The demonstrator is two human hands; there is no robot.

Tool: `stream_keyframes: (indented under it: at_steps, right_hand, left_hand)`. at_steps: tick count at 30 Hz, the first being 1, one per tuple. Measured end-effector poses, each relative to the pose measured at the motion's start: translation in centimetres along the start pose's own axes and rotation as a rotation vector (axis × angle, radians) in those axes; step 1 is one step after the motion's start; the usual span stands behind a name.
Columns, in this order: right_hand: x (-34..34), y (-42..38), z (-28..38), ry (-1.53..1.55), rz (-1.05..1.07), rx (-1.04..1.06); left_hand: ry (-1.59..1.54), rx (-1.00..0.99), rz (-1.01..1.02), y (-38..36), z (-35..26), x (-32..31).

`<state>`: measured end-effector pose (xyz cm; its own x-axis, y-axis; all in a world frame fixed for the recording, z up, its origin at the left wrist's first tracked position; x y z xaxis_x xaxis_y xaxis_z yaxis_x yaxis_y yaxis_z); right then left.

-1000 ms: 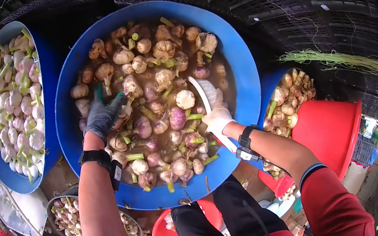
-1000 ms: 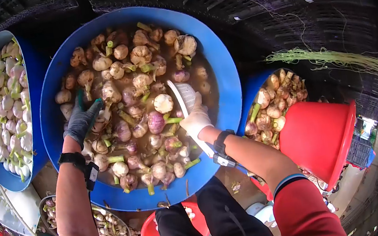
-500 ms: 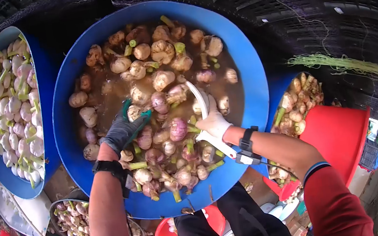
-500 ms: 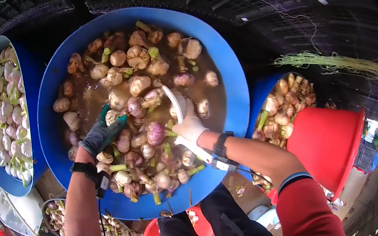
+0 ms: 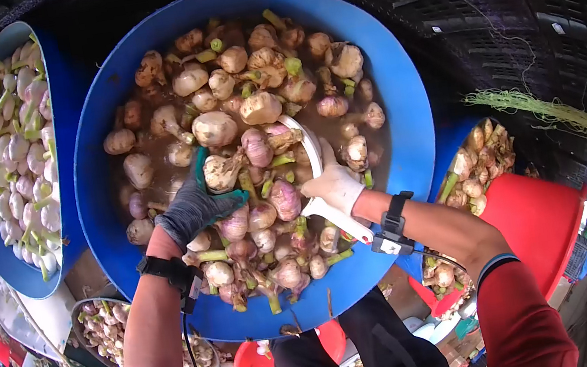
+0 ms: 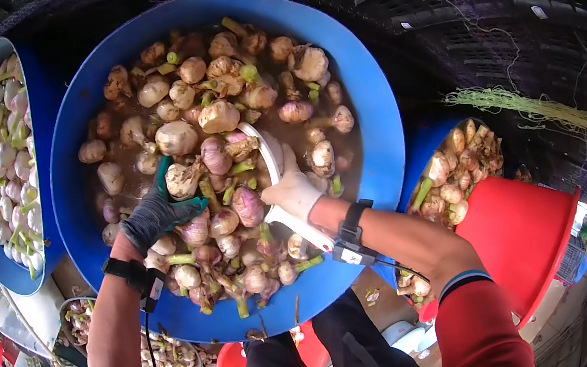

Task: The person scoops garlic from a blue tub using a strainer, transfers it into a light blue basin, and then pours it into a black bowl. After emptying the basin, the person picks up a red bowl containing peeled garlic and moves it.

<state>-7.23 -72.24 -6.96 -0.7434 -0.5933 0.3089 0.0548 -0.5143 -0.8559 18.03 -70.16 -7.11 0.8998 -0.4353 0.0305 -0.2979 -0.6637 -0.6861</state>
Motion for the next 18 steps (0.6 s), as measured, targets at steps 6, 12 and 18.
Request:
stream_keyframes:
  at_steps: [6, 12, 18]
  right_hand:
    - [1.0, -0.7, -1.0, 0.283, 0.062, 0.219]
    - [0.7, -0.9, -1.9, 0.25, 0.023, 0.212]
    - [2.2, -10.4, 7.2, 0.406, 0.202, 0.233]
  left_hand:
    - [-0.44, -0.162, -0.04, -1.2, 0.2, -2.7]
    - [-0.45, -0.114, -0.113, -1.0, 0.4, -4.1]
    - [-0.429, -0.197, -0.17, -4.9, -3.0, -5.4]
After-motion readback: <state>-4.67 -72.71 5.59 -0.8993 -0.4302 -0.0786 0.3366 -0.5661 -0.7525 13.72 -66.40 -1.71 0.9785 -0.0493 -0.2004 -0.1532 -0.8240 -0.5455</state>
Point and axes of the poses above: each hand's wrist, its own y-axis towards the middle knuckle, its own x-axis out of the back of the hand, z = x × y, the point moved 4 cm from there along y, towards the middle knuckle, and after that the axes turned 2 degrees about z, right-handed, at the moved point
